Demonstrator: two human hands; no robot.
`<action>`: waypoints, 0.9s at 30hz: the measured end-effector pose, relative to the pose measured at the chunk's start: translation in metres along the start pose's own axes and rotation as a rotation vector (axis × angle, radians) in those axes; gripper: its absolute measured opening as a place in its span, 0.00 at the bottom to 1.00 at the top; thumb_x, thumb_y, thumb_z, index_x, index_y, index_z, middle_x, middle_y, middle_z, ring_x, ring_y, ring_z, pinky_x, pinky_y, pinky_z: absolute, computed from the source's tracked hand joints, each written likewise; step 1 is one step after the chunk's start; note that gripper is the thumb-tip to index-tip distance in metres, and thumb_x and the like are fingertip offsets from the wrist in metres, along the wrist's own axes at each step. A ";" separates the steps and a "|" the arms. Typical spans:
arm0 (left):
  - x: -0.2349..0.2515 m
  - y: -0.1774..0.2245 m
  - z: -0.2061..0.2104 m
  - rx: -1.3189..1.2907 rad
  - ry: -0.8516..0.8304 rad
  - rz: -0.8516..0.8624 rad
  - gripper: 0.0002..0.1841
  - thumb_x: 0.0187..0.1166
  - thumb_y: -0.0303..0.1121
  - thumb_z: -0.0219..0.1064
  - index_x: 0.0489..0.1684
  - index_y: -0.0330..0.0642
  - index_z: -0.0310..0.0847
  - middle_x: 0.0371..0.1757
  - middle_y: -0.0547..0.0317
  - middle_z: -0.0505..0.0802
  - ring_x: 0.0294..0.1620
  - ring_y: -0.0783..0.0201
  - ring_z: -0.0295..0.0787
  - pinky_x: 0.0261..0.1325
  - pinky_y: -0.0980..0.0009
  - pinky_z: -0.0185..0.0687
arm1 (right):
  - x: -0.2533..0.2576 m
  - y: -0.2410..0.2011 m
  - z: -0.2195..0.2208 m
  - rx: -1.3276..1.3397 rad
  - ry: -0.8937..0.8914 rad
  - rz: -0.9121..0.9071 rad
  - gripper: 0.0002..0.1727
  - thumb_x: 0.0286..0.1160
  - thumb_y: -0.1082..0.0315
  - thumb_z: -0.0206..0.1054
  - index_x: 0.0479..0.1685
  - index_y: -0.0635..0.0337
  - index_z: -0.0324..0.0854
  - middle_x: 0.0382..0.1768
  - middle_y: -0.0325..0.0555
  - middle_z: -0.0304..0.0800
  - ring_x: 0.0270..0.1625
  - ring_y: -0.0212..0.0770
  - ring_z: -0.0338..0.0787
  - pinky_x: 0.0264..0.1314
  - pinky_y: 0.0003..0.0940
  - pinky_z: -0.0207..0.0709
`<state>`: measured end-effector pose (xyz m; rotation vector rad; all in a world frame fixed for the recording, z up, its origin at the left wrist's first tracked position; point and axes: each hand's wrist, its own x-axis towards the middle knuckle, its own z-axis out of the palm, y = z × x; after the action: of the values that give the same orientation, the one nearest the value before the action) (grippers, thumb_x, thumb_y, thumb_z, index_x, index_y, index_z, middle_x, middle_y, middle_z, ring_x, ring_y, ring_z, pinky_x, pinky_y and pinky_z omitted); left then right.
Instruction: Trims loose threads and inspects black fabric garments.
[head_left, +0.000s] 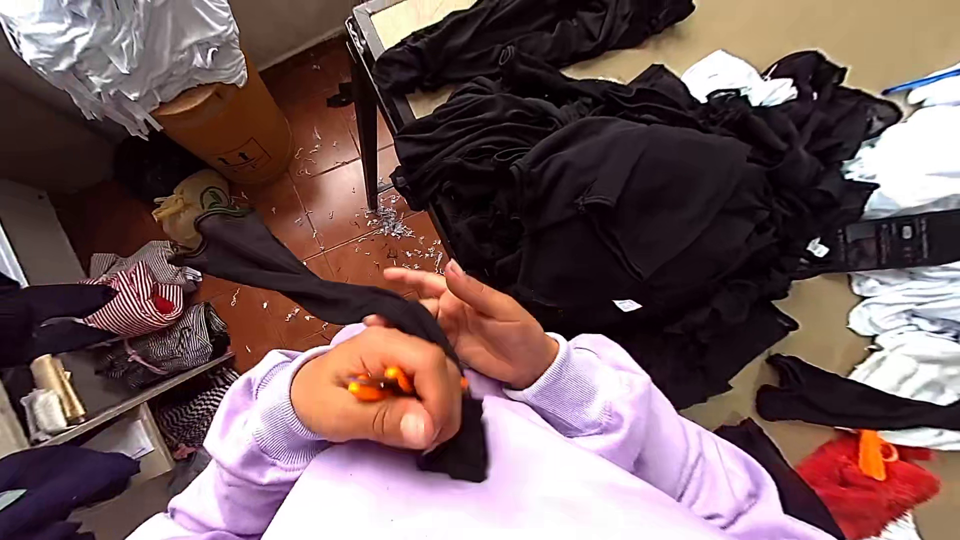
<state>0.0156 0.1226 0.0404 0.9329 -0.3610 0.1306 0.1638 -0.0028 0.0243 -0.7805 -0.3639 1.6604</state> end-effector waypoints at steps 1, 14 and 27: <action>-0.006 0.002 -0.003 0.024 -0.040 -0.043 0.18 0.88 0.43 0.63 0.29 0.40 0.77 0.27 0.65 0.85 0.36 0.76 0.84 0.53 0.73 0.82 | 0.001 -0.008 0.001 0.085 0.057 -0.085 0.24 0.91 0.54 0.50 0.78 0.53 0.71 0.49 0.41 0.96 0.50 0.34 0.95 0.58 0.31 0.88; -0.088 0.006 -0.067 1.085 0.305 -1.117 0.14 0.79 0.35 0.72 0.21 0.43 0.81 0.15 0.62 0.79 0.20 0.62 0.76 0.28 0.56 0.70 | -0.034 -0.053 -0.025 -0.461 0.459 -0.785 0.19 0.80 0.84 0.55 0.64 0.57 0.79 0.60 0.41 0.89 0.28 0.23 0.83 0.30 0.18 0.80; 0.012 -0.014 -0.014 0.894 0.504 0.089 0.26 0.81 0.48 0.69 0.55 0.28 0.86 0.45 0.57 0.88 0.41 0.78 0.78 0.44 0.83 0.75 | -0.037 -0.015 0.014 -0.865 0.158 -0.609 0.39 0.78 0.78 0.61 0.87 0.43 0.49 0.64 0.33 0.80 0.61 0.26 0.85 0.61 0.22 0.85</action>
<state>0.0334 0.1249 0.0267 1.7103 0.1573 0.6313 0.1682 -0.0324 0.0543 -1.2608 -1.1209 0.8204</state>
